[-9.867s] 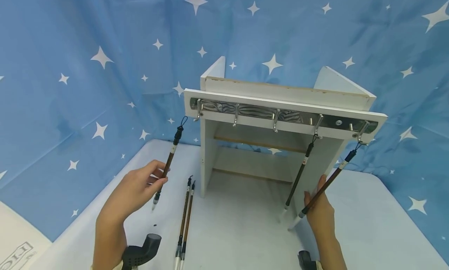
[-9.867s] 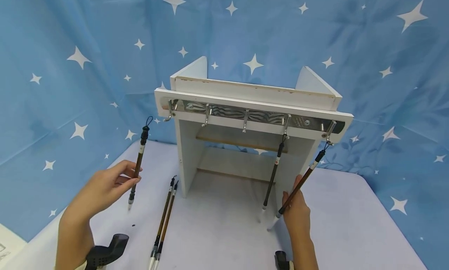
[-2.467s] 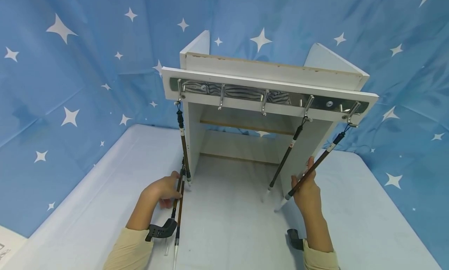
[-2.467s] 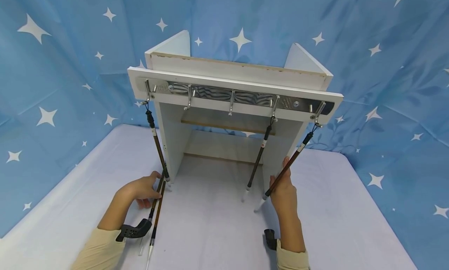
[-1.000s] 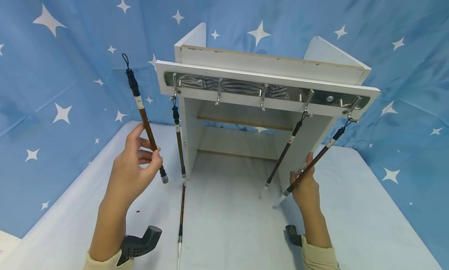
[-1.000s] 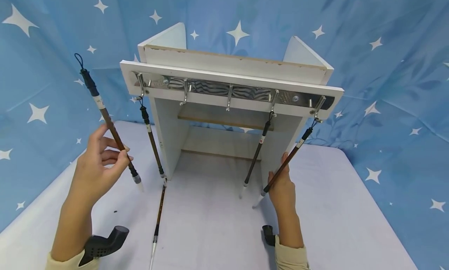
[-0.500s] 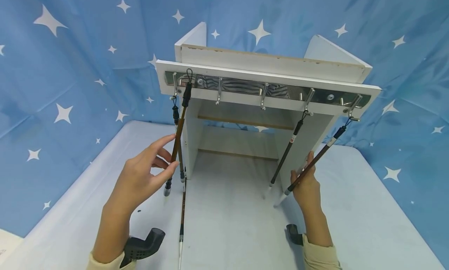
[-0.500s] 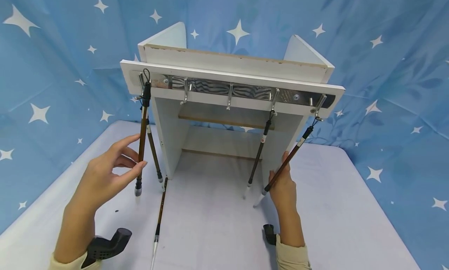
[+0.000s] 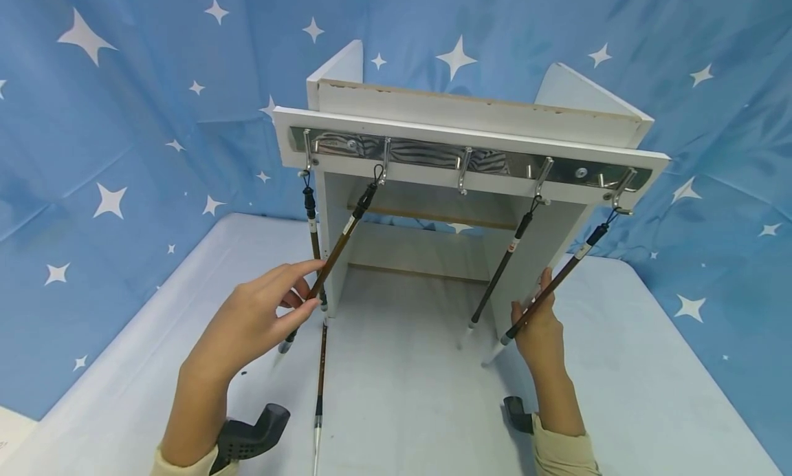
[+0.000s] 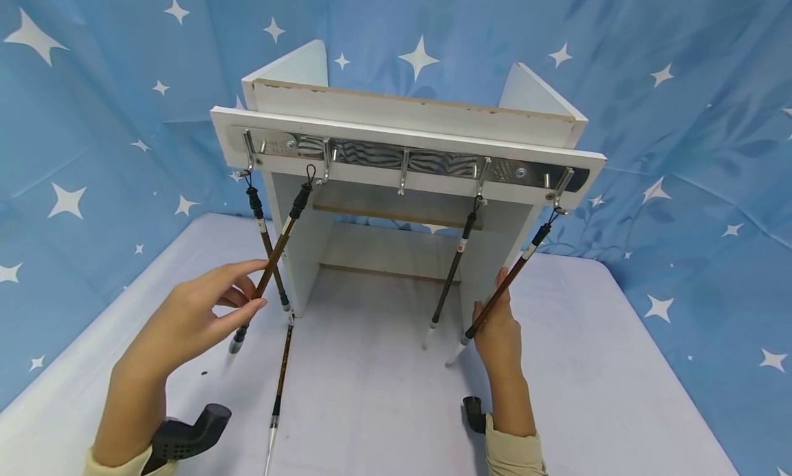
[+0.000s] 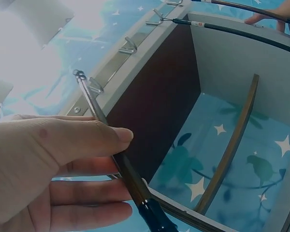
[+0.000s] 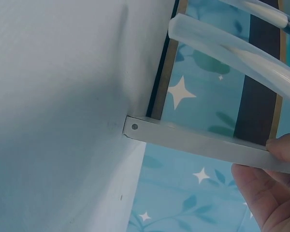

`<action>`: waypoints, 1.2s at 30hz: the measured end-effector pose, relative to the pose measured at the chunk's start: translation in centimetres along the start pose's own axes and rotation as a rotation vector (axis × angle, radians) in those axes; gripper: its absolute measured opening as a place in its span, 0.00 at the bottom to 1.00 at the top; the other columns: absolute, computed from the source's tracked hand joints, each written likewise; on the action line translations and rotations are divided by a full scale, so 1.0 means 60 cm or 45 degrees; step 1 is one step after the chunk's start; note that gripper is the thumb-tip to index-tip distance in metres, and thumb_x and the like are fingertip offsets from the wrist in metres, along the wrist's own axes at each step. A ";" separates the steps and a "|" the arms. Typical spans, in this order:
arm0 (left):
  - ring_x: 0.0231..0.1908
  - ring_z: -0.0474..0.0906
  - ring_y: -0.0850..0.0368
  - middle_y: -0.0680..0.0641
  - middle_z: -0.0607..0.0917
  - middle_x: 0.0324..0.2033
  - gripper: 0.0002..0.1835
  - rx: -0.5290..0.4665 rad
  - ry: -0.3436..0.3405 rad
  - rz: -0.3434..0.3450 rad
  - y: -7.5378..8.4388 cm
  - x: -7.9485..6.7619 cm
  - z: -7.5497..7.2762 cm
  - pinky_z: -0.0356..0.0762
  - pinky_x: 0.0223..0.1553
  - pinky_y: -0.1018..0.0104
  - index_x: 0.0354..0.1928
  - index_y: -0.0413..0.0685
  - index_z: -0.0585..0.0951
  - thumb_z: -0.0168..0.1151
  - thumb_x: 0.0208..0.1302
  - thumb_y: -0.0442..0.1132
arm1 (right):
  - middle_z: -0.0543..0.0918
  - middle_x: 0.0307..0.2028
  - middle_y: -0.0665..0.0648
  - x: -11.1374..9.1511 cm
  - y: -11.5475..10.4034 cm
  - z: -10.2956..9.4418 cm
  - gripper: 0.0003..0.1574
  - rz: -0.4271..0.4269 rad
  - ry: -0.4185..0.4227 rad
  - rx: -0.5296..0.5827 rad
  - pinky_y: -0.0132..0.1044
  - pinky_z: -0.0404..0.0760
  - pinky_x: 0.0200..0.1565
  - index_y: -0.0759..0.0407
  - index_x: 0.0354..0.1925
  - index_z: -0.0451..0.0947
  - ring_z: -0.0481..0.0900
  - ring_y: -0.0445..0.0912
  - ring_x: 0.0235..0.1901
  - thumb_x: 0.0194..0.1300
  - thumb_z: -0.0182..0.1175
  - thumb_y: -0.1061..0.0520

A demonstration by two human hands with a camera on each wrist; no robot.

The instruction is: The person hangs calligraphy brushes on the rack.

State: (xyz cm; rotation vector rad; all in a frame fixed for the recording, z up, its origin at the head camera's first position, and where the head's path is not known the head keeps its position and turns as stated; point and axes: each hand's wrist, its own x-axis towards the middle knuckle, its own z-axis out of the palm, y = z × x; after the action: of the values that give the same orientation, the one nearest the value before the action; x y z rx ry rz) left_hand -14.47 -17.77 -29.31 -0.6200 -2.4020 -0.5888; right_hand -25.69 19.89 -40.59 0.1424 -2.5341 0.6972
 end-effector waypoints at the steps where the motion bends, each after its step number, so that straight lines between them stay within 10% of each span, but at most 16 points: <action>1: 0.26 0.79 0.66 0.54 0.81 0.34 0.28 0.002 -0.012 -0.007 0.000 0.000 0.000 0.75 0.25 0.74 0.56 0.48 0.73 0.67 0.50 0.34 | 0.76 0.28 0.73 0.000 0.000 0.000 0.51 0.001 0.002 0.001 0.47 0.77 0.18 0.50 0.69 0.28 0.76 0.59 0.15 0.63 0.52 0.62; 24: 0.28 0.77 0.65 0.54 0.81 0.31 0.26 0.026 -0.129 -0.057 0.002 0.001 0.002 0.73 0.23 0.74 0.57 0.48 0.72 0.65 0.54 0.35 | 0.76 0.30 0.74 0.001 -0.005 -0.002 0.48 0.041 -0.014 0.009 0.49 0.78 0.21 0.58 0.70 0.31 0.78 0.62 0.19 0.64 0.52 0.61; 36: 0.24 0.75 0.66 0.55 0.78 0.26 0.28 0.076 -0.025 0.002 0.004 0.003 0.001 0.69 0.20 0.76 0.55 0.45 0.72 0.68 0.49 0.34 | 0.76 0.33 0.76 0.000 -0.006 -0.003 0.48 0.043 -0.015 0.016 0.50 0.78 0.22 0.58 0.70 0.32 0.78 0.62 0.20 0.64 0.52 0.61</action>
State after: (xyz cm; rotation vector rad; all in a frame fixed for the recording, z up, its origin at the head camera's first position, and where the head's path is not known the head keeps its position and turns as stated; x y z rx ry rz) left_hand -14.50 -17.48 -29.19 -0.6044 -2.4275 -0.5103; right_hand -25.54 19.66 -40.27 0.1085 -2.5493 0.7279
